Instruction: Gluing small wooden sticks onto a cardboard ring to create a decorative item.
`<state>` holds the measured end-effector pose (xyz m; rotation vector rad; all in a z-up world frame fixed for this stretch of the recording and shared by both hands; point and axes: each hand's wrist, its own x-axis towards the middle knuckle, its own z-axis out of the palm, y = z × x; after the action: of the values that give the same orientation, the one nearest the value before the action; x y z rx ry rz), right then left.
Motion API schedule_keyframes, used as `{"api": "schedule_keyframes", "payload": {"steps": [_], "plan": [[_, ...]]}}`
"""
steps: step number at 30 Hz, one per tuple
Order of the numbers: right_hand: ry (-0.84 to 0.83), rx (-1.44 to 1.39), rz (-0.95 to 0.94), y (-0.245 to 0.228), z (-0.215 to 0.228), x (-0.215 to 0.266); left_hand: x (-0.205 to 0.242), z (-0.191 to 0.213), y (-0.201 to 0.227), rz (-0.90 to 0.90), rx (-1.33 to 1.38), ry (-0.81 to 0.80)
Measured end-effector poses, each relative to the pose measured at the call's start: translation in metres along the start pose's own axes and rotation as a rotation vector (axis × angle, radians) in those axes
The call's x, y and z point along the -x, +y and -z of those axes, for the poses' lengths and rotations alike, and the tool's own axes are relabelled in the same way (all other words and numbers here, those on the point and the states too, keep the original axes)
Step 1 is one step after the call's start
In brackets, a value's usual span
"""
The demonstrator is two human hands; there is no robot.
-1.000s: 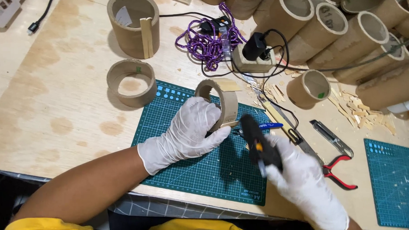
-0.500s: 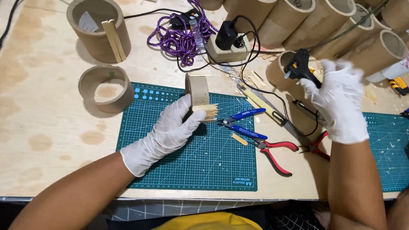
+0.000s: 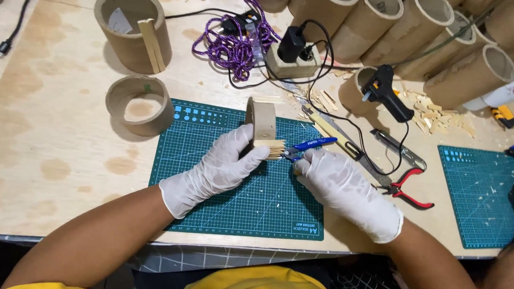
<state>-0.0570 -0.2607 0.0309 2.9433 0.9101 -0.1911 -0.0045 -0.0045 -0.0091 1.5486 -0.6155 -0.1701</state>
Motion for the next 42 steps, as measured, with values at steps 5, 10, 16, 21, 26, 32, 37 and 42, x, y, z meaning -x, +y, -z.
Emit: {"api": "schedule_keyframes", "payload": {"steps": [5,10,16,21,26,32,37,42], "plan": [[-0.081,0.0,-0.083,0.014,-0.051,0.002,0.003,-0.004,-0.007,-0.033,0.043,-0.017],[-0.101,-0.074,-0.139,0.006,-0.039,0.004,0.002,-0.006,-0.007,-0.049,0.082,-0.015],[-0.062,-0.06,-0.115,0.001,-0.039,0.003,0.0,-0.005,-0.006,-0.047,0.083,-0.019],[-0.138,-0.405,-0.346,-0.001,-0.037,0.003,0.001,-0.005,-0.006,-0.047,0.058,-0.015],[-0.056,-0.151,-0.131,-0.007,-0.019,0.013,0.001,-0.005,0.001,-0.047,0.045,-0.012],[-0.064,-0.308,-0.234,0.005,-0.037,0.008,0.002,-0.004,0.001,-0.036,0.045,-0.018],[-0.074,-0.667,-0.362,0.01,-0.03,0.009,0.0,-0.004,0.003,-0.038,0.038,-0.028],[0.059,-0.97,-0.337,-0.01,0.05,0.017,0.001,-0.004,-0.002,-0.043,0.02,-0.04]]}}
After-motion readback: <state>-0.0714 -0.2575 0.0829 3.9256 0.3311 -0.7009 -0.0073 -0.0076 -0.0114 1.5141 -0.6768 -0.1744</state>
